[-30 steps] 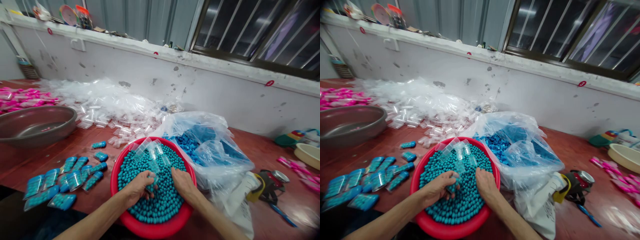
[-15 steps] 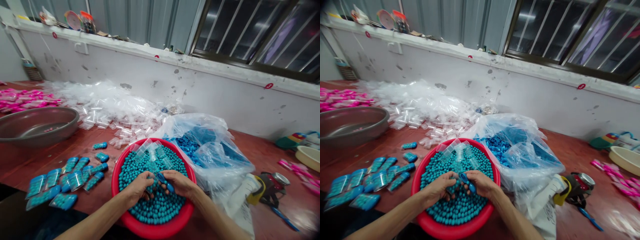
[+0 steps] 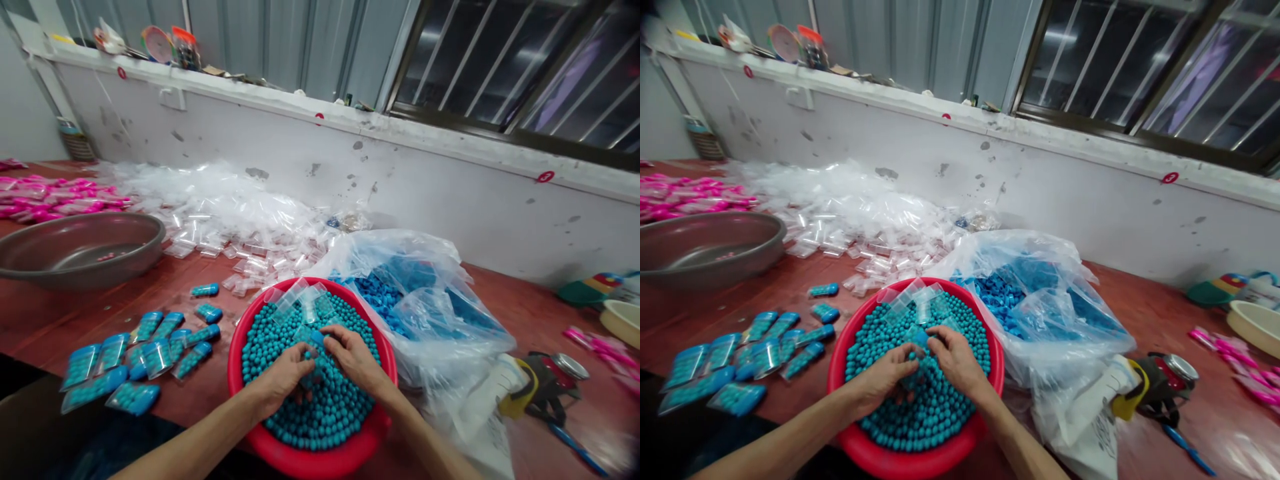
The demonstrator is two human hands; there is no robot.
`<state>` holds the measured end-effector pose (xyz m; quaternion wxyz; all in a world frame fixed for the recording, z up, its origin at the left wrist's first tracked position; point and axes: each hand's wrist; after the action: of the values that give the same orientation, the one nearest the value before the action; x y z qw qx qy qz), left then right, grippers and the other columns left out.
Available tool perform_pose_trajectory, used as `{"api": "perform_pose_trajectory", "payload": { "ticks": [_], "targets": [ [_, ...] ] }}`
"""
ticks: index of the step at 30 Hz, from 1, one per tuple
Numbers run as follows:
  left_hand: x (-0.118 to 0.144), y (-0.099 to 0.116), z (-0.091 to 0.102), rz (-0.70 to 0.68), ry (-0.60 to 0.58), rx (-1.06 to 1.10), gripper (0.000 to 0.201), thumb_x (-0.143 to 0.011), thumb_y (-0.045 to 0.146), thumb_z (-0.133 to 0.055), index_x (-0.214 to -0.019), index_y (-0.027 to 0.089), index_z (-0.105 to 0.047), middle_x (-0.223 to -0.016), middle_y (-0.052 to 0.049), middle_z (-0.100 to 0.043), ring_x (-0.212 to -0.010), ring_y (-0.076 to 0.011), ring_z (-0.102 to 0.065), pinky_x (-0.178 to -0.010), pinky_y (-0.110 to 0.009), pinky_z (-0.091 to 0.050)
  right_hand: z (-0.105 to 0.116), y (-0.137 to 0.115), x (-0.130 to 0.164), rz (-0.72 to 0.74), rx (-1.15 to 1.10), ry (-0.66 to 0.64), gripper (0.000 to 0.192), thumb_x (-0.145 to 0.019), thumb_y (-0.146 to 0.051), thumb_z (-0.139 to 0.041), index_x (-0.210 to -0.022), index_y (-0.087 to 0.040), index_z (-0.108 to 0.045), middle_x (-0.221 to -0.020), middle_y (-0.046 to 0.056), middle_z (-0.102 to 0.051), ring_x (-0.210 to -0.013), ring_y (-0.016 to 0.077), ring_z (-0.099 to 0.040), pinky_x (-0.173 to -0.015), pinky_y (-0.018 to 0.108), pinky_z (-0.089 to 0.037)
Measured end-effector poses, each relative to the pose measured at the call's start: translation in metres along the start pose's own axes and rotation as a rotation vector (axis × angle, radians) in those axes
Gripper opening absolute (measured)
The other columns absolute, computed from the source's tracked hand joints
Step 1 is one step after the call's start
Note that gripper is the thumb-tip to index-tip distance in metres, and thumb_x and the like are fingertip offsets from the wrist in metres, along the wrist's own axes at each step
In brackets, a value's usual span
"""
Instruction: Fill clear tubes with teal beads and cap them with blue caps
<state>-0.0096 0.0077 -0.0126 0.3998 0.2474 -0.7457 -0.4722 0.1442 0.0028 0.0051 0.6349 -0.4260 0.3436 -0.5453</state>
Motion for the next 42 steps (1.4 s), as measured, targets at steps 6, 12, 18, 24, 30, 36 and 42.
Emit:
{"api": "perform_pose_trajectory", "payload": {
  "ticks": [6,12,18,24,30,36,42],
  "targets": [
    [0.001,-0.001,0.0,-0.076,-0.053,0.04,0.028,-0.071,0.037,-0.054,-0.089,0.018,-0.043,-0.067,0.002,-0.056,-0.041,-0.0066,-0.052,-0.032,-0.014,-0.03,0.004,-0.001,0.006,0.106,0.13,0.029,0.022,-0.082,-0.023,-0.043,-0.093,-0.021,-0.062,-0.074,-0.001,-0.059,-0.071,0.0141,-0.054,-0.068,0.026,-0.041],
    [-0.001,-0.002,0.001,-0.081,-0.059,0.124,0.036,-0.069,0.041,-0.058,-0.092,0.019,-0.042,-0.069,0.002,-0.058,-0.042,-0.0076,-0.054,-0.032,-0.014,-0.03,0.001,-0.001,0.01,0.094,0.15,0.098,0.023,-0.082,-0.027,-0.044,-0.09,-0.019,-0.064,-0.073,0.0,-0.061,-0.068,0.0149,-0.054,-0.065,0.026,-0.042],
    [-0.003,-0.001,0.003,-0.065,0.035,0.087,0.032,-0.071,0.039,-0.055,-0.091,0.019,-0.042,-0.065,0.002,-0.057,-0.039,-0.0067,-0.051,-0.031,-0.014,-0.027,0.009,0.003,0.013,0.086,0.336,0.105,0.024,-0.086,-0.024,-0.039,-0.095,-0.018,-0.061,-0.079,0.002,-0.062,-0.074,0.0159,-0.056,-0.068,0.026,-0.042],
    [-0.003,-0.002,0.006,-0.072,-0.044,0.159,0.039,-0.069,0.04,-0.059,-0.099,0.021,-0.043,-0.07,0.002,-0.056,-0.046,-0.0078,-0.054,-0.035,-0.014,-0.033,0.001,0.004,0.02,0.075,1.178,0.07,0.023,-0.082,-0.012,-0.041,-0.096,-0.02,-0.058,-0.095,0.009,-0.06,-0.088,0.0234,-0.054,-0.071,0.033,-0.04],
    [-0.001,0.0,0.007,-0.141,0.07,0.096,0.036,-0.068,0.034,-0.061,-0.1,0.02,-0.05,-0.086,-0.001,-0.054,-0.062,-0.0095,-0.056,-0.043,-0.015,-0.039,-0.022,0.026,0.018,0.049,0.943,-0.298,0.024,-0.081,-0.009,-0.039,-0.087,-0.016,-0.061,-0.083,0.008,-0.063,-0.066,0.0168,-0.06,-0.054,0.024,-0.04],
    [-0.003,0.0,0.005,-0.026,0.105,-0.048,0.036,-0.069,0.036,-0.055,-0.1,0.019,-0.048,-0.077,0.001,-0.053,-0.05,-0.0091,-0.054,-0.035,-0.016,-0.035,0.01,0.014,0.003,0.046,0.744,-0.115,0.022,-0.085,-0.02,-0.039,-0.09,-0.016,-0.06,-0.079,0.004,-0.065,-0.072,0.0149,-0.06,-0.062,0.022,-0.042],
    [-0.003,-0.004,0.002,-0.09,0.06,-0.051,0.027,-0.071,0.034,-0.053,-0.092,0.017,-0.048,-0.065,0.005,-0.05,-0.043,-0.0078,-0.051,-0.036,-0.017,-0.036,0.007,-0.012,-0.001,0.163,0.471,-0.114,0.025,-0.086,-0.029,-0.04,-0.093,-0.018,-0.062,-0.082,0.003,-0.066,-0.074,0.0155,-0.059,-0.067,0.023,-0.04]
  ]
}}
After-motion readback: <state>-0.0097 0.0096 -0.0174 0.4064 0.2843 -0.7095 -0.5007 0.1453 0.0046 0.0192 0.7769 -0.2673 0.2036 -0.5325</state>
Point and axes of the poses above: each hand's wrist, its own x-axis away from the middle knuckle, its own z-axis out of the back of the hand, y = z × x
